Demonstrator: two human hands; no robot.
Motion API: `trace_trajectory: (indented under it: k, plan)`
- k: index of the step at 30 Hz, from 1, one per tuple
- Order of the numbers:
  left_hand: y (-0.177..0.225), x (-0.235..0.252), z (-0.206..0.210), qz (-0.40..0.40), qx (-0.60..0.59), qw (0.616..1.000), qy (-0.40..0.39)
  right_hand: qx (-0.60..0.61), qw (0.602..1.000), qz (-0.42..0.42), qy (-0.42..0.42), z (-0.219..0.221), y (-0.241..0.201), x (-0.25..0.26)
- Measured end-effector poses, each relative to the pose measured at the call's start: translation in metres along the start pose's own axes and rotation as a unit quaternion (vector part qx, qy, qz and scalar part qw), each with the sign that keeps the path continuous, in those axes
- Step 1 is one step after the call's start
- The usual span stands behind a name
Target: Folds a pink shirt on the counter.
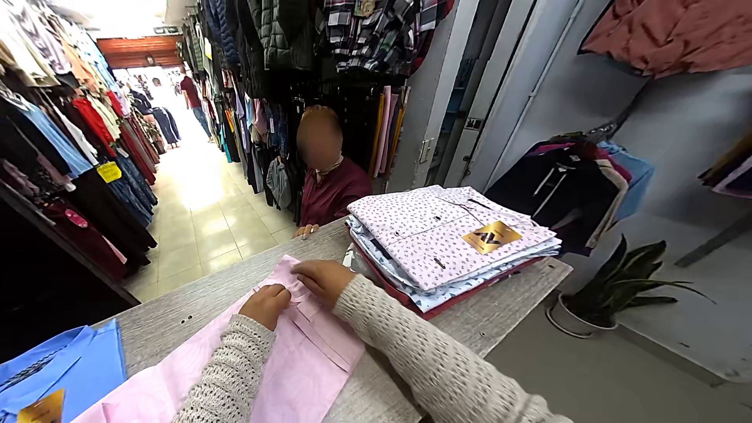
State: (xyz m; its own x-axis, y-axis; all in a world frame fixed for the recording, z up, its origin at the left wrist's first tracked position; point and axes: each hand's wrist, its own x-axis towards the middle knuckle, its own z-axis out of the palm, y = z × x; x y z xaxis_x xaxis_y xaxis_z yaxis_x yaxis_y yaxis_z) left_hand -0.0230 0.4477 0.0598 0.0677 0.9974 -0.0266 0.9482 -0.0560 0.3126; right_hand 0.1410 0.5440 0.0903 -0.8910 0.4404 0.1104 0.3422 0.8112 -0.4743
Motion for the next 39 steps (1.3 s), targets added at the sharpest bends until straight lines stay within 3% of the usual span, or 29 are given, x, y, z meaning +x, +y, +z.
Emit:
trace_trajectory:
  k: [4,8,11,15,21,24,27,29,32,35,37,39]
  plan:
    - [0.001,-0.003,-0.010,-0.020,-0.010,1.000,0.003,-0.003,0.989,0.128,-0.069,0.029,0.018,0.038]
    - [-0.009,-0.009,-0.024,-0.178,0.000,0.984,-0.033,-0.021,0.984,0.168,-0.057,0.041,0.032,0.038]
    - [-0.027,-0.012,-0.022,-0.266,-0.074,0.960,0.038,-0.022,0.984,0.167,-0.065,0.038,0.031,0.037]
    - [-0.027,-0.006,-0.010,-0.276,-0.231,0.924,0.130,-0.005,0.980,0.179,-0.084,0.028,0.022,0.035]
    - [-0.020,0.007,-0.001,-0.277,-0.227,0.920,0.157,0.019,0.987,0.151,-0.046,0.035,0.027,0.034]
    - [-0.027,0.007,0.006,-0.211,-0.174,0.937,0.217,0.015,0.989,0.138,-0.059,0.033,0.030,0.034]
    - [-0.034,0.001,0.022,-0.022,-0.100,0.952,0.288,0.026,0.991,0.119,-0.059,0.032,0.034,0.032]
    - [-0.021,-0.004,0.018,0.046,-0.090,0.970,0.219,0.050,0.996,0.078,-0.018,0.033,0.039,0.033]
    - [-0.002,-0.005,0.007,0.009,-0.116,0.990,0.082,0.065,0.998,0.023,0.008,0.036,0.046,0.034]
    - [0.003,-0.002,0.006,-0.021,-0.115,0.992,0.047,0.055,0.998,0.024,-0.017,0.039,0.046,0.034]
    - [0.006,-0.003,0.017,0.017,-0.103,0.986,0.128,0.055,0.998,0.029,-0.008,0.040,0.046,0.034]
    - [0.004,0.000,0.034,0.105,-0.045,0.956,0.271,0.066,0.997,0.039,-0.011,0.040,0.046,0.034]
